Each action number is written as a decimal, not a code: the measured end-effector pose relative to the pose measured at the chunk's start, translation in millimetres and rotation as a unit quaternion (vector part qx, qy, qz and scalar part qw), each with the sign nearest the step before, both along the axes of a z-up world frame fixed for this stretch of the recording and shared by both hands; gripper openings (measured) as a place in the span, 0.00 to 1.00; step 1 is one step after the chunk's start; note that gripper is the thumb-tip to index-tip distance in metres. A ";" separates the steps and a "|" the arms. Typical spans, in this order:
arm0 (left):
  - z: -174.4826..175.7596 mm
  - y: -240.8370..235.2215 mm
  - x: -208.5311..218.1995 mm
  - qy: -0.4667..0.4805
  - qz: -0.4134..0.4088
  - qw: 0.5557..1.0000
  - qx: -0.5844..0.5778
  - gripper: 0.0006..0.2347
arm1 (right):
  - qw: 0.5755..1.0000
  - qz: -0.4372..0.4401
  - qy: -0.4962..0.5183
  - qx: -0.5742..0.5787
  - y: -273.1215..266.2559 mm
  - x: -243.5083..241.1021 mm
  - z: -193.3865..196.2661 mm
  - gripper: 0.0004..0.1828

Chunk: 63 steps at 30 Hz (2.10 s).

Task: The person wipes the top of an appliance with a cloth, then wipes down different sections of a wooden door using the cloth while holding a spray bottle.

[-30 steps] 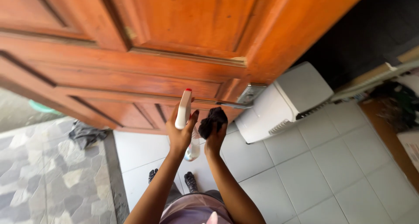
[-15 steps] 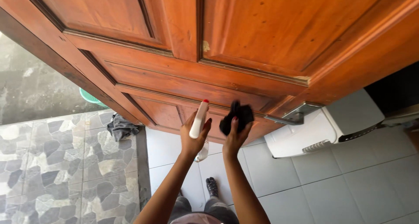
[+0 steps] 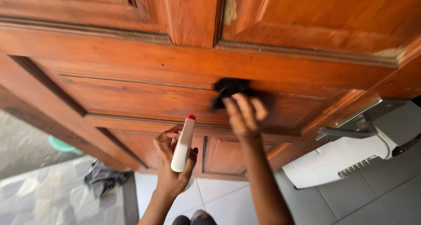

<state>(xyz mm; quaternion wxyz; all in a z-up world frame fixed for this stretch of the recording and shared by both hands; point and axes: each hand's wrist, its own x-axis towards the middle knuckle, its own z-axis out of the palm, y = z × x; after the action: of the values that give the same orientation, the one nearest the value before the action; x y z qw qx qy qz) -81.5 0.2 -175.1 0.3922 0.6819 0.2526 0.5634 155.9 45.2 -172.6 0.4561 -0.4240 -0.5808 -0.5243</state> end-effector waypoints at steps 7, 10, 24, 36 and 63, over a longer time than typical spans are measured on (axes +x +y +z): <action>-10.2 49.9 10.5 -0.008 -0.102 0.989 0.106 0.25 | 0.958 -0.026 0.239 0.154 -9.8 5.8 3.7 0.15; -19.1 72.5 7.8 -0.045 -0.143 0.974 0.167 0.26 | 0.989 0.025 0.105 0.102 8.8 -16.2 -7.7 0.14; -21.8 57.7 -52.9 0.003 0.105 0.949 0.296 0.13 | 0.928 0.244 0.129 0.250 36.7 -37.6 12.4 0.06; -33.8 69.7 -37.7 0.013 0.112 0.947 0.302 0.13 | 0.977 -0.073 0.033 0.199 -16.1 39.6 -3.8 0.13; -64.4 39.1 91.2 -0.016 0.089 0.946 0.312 0.18 | 0.959 -0.071 0.201 0.186 -48.4 117.0 -118.3 0.13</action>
<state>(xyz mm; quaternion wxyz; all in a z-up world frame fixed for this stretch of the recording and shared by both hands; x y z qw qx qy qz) 9.8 39.3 -239.5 0.1122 0.7357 0.1180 0.6575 272.9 -3.2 -290.9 0.5958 -0.4681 -0.3379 -0.5583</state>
